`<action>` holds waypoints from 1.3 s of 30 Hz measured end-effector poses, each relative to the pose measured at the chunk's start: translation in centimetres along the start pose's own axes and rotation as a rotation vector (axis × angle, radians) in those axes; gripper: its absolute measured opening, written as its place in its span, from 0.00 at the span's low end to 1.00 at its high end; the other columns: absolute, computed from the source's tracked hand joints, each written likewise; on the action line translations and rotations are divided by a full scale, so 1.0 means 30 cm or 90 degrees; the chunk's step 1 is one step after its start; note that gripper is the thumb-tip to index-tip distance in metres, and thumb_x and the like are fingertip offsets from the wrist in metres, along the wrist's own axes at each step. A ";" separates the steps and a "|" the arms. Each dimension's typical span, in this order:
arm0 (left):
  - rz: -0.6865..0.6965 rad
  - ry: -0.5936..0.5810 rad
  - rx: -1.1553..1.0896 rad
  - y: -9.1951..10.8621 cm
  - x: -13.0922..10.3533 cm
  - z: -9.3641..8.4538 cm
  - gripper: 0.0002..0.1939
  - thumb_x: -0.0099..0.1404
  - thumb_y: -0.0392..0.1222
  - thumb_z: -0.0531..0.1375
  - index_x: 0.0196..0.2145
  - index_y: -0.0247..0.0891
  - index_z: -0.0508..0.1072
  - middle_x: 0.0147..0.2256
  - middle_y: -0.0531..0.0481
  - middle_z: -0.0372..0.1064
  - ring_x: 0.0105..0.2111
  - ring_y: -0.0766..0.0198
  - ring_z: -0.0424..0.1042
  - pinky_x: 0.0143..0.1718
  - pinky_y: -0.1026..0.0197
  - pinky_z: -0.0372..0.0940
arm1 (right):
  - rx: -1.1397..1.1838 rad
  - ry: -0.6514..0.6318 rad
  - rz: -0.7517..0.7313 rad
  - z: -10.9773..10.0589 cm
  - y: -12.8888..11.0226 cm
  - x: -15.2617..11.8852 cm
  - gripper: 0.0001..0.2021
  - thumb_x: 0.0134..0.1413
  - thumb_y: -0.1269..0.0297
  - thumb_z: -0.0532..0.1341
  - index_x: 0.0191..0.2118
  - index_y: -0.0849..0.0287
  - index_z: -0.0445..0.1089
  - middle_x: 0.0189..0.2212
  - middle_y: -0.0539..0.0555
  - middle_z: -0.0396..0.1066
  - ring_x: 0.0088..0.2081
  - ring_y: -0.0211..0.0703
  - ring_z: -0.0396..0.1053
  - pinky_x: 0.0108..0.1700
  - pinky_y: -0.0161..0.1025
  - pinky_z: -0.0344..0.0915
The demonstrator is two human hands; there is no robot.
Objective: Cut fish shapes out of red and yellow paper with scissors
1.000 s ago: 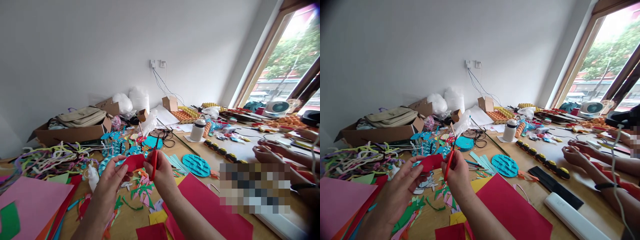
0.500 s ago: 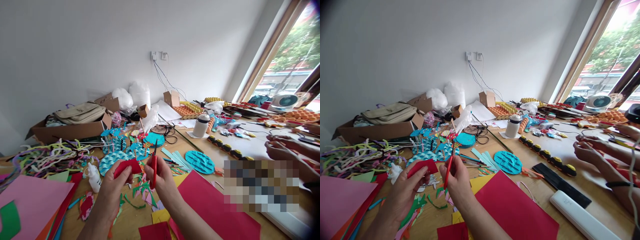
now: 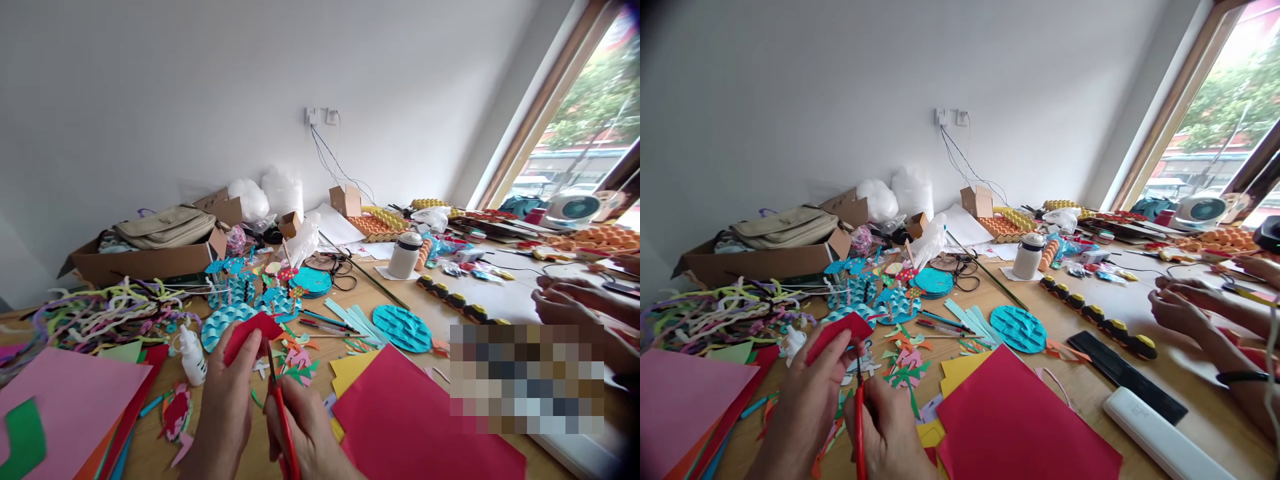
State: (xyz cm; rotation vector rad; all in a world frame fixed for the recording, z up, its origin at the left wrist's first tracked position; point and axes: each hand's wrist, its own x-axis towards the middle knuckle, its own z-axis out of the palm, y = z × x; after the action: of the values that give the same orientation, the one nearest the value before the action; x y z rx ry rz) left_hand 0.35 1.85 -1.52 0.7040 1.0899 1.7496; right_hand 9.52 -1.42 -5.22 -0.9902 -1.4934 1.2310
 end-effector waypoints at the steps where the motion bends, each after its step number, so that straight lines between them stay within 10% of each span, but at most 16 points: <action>1: -0.005 -0.001 0.001 -0.003 -0.002 0.001 0.10 0.52 0.41 0.65 0.34 0.41 0.72 0.29 0.57 0.73 0.28 0.67 0.70 0.31 0.64 0.64 | 0.012 0.004 -0.001 0.001 -0.001 0.003 0.17 0.56 0.53 0.51 0.21 0.57 0.54 0.13 0.44 0.53 0.16 0.32 0.52 0.17 0.29 0.48; 39: -0.218 0.048 -0.107 0.007 -0.070 0.061 0.10 0.52 0.40 0.64 0.33 0.41 0.69 0.19 0.60 0.72 0.17 0.72 0.69 0.21 0.71 0.63 | 0.016 0.105 -0.049 -0.003 -0.011 0.039 0.21 0.55 0.45 0.50 0.23 0.58 0.55 0.19 0.46 0.53 0.22 0.34 0.51 0.22 0.31 0.50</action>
State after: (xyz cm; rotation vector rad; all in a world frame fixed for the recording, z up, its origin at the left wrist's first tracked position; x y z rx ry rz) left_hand 2.62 0.56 -0.52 0.3278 1.0309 1.5575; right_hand 9.31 -0.34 -4.71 -0.9840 -1.3718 1.0832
